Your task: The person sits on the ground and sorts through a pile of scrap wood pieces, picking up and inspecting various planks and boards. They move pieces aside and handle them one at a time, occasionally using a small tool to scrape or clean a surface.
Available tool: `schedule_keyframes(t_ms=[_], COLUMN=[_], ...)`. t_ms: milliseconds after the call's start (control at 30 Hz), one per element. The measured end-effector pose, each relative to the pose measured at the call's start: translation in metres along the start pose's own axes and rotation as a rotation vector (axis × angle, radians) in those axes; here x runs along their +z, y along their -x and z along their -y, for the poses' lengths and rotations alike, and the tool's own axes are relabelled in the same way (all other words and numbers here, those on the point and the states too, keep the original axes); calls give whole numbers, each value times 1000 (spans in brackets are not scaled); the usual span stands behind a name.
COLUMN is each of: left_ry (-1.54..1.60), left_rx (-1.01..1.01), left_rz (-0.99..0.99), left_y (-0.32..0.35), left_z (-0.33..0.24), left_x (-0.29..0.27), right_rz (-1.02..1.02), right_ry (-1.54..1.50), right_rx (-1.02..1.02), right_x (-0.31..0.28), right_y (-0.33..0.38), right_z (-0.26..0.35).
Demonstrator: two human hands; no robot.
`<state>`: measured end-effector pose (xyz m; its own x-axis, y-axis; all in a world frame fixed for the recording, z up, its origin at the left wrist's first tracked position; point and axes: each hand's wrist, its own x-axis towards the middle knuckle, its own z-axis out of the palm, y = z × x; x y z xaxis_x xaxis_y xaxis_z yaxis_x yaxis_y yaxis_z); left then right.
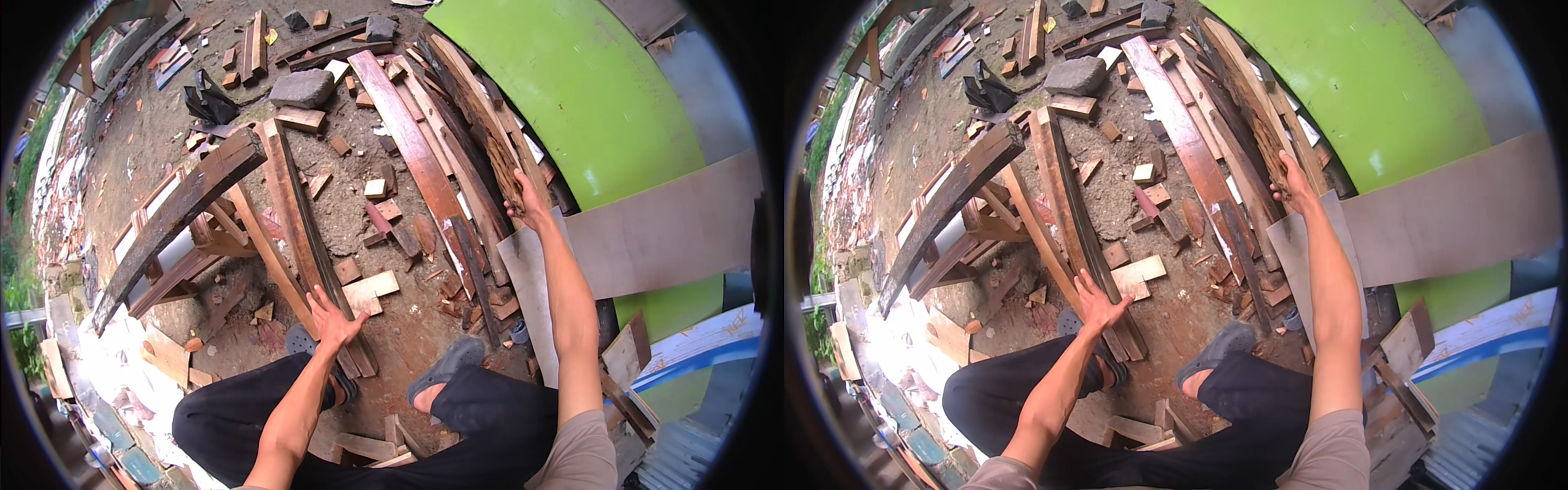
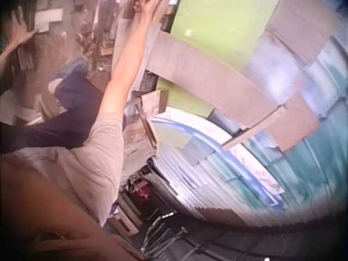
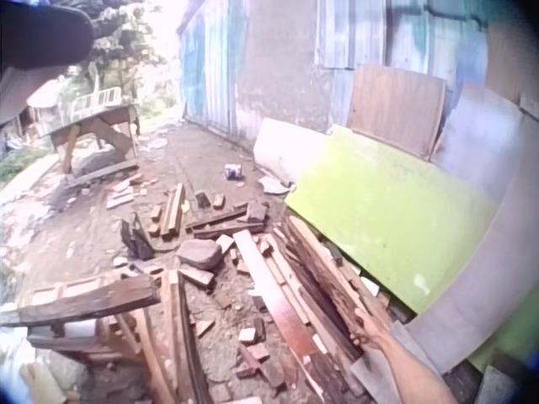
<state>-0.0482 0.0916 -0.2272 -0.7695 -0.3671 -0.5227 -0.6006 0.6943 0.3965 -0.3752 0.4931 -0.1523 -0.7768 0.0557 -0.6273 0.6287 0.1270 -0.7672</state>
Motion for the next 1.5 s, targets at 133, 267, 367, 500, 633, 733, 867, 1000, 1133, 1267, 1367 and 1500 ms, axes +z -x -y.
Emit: schedule_keyframes(t_ms=[133, 267, 367, 500, 633, 733, 867, 1000, 1133, 1267, 1367, 1500], left_ry=[35, 46, 82, 61, 76, 89, 103, 85, 110, 137, 76, -138], left_rx=[-47, -47, -36, -55, -28, -31, -55, -78, 34, 143, 197, 251], left_rz=[110, 86, 127, 130, 163, 167, 169, 205, 144, 36, -12, -51], left_y=[-7, -6, -9, -9, -15, -16, -16, -12, -12, 2, 19, 44], left_z=[3, 7, 14, 14, 15, 19, 17, 7, 23, 26, 32, 22], left_x=[-1, 3, 0, 1, 3, 3, 2, -3, -4, -9, -7, -9], right_rz=[202, 231, 239, 296, 241, 207, 141, -35, -140, -227, -226, -200], right_ry=[-234, -291, -375, -460, -406, -272, -174, 45, 320, 542, 632, 412], right_rx=[95, 130, 157, 145, 54, -18, -124, -239, -326, -396, -360, -276], right_x=[0, -9, -4, 14, 24, 15, -32, -80, -117, -154, -169, -177], right_y=[28, 54, 77, 111, 133, 167, 228, 275, 288, 268, 242, 222], right_z=[29, 23, 12, 8, 20, 33, 29, 31, 39, 20, -8, -48])
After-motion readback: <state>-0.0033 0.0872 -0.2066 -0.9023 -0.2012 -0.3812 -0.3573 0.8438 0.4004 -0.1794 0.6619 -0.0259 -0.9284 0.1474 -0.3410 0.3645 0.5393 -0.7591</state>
